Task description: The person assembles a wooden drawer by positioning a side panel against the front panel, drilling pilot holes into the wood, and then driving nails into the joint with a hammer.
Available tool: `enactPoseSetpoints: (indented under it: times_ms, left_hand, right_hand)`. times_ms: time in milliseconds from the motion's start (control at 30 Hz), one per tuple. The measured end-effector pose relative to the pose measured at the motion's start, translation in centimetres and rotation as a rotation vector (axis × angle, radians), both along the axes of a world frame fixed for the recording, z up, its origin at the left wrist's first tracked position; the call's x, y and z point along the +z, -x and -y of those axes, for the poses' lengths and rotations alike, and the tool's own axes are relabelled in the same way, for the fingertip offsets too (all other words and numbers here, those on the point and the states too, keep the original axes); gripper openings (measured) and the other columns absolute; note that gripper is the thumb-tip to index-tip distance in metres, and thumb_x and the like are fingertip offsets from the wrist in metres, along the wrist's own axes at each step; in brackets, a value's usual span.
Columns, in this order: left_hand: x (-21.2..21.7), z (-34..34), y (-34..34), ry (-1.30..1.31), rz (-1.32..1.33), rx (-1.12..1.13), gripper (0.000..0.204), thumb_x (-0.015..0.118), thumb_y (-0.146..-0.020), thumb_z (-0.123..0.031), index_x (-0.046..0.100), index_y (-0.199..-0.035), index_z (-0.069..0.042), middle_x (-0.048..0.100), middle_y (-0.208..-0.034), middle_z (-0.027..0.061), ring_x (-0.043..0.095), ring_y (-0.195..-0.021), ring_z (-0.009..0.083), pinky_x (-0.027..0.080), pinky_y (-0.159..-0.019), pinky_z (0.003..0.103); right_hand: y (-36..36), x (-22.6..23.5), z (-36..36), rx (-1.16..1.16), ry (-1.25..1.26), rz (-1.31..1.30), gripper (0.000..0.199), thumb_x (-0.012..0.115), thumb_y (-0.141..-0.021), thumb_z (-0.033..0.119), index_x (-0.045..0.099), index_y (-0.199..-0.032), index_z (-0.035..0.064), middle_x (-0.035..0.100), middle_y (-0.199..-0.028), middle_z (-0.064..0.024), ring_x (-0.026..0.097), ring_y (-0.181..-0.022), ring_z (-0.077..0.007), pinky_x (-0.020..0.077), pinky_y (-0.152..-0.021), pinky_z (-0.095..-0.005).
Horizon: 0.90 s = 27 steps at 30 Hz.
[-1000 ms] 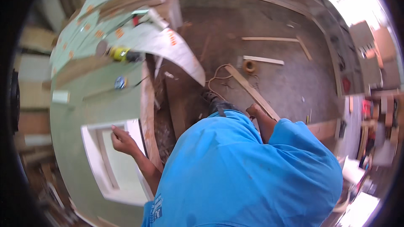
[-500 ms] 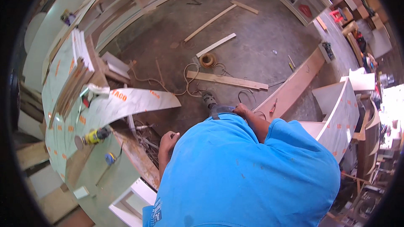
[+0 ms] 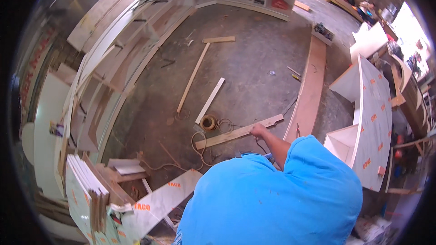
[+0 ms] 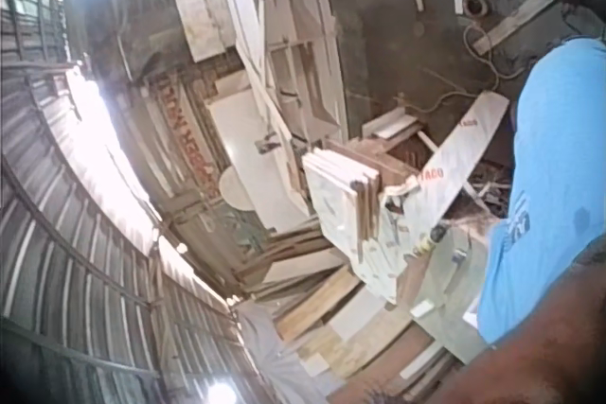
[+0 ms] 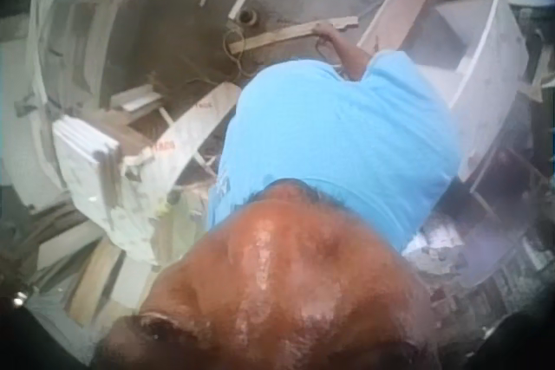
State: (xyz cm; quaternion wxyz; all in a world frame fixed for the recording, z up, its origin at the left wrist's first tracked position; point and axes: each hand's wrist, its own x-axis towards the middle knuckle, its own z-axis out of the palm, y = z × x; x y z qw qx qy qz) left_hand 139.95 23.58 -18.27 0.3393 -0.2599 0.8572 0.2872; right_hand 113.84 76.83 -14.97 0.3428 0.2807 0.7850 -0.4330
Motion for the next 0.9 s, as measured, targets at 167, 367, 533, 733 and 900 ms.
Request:
enactPoseSetpoints:
  times_ms: [167,367,533,733,900]
  left_hand:
    - [0.7,-2.6,14.3,-0.073,-0.205,-0.125,0.049,0.057,-0.089,-0.043,0.071,-0.075,0.001,0.068,-0.072,0.022,0.068,-0.072,0.0372,0.051,-0.072,0.048]
    - [3.7,-7.8,31.5,-0.118,-0.318,-0.26,0.047,0.058,-0.088,-0.042,0.073,-0.078,0.001,0.069,-0.072,0.0202,0.069,-0.074,0.0348,0.052,-0.073,0.046]
    - [1.3,-9.9,43.2,0.001,-0.214,-0.452,0.045,0.058,-0.089,-0.042,0.075,-0.08,-0.001,0.071,-0.069,0.0138,0.071,-0.071,0.0272,0.053,-0.069,0.041]
    - [-4.7,-16.0,57.2,0.027,0.014,-0.803,0.072,0.042,-0.093,-0.063,0.072,-0.097,0.002,0.067,-0.107,0.0284,0.062,-0.113,0.0396,0.046,-0.096,0.05]
    - [-0.8,-28.4,74.1,0.064,0.02,-0.494,0.086,0.03,-0.095,-0.069,0.071,-0.107,0.005,0.067,-0.108,0.0313,0.061,-0.114,0.0428,0.046,-0.097,0.05]
  right_hand:
    - [6.3,7.6,-2.7,-0.364,0.219,-0.178,0.031,0.066,-0.092,0.027,0.065,-0.11,0.0015,0.067,-0.092,-0.0115,0.069,-0.07,-0.0211,0.0584,-0.059,-0.0347]
    - [6.0,7.4,-4.6,-0.561,0.393,-0.151,0.032,0.064,-0.095,0.027,0.062,-0.112,0.0001,0.068,-0.098,-0.0148,0.071,-0.078,-0.0231,0.0602,-0.063,-0.0356]
    - [8.2,3.9,-5.3,-0.769,0.571,-0.15,0.034,0.065,-0.095,0.03,0.06,-0.114,0.0013,0.068,-0.1,-0.0157,0.07,-0.08,-0.0243,0.0599,-0.064,-0.0359]
    - [12.1,-1.7,-11.5,-0.915,0.324,-0.033,0.024,0.065,-0.091,0.022,0.066,-0.099,-0.0004,0.069,-0.087,-0.0166,0.07,-0.081,-0.0258,0.0588,-0.066,-0.0382]
    - [12.7,-2.7,-22.3,-0.278,-0.219,0.386,0.026,0.067,-0.09,0.03,0.067,-0.088,0.0041,0.069,-0.081,-0.0172,0.07,-0.068,-0.0256,0.0584,-0.063,-0.0406]
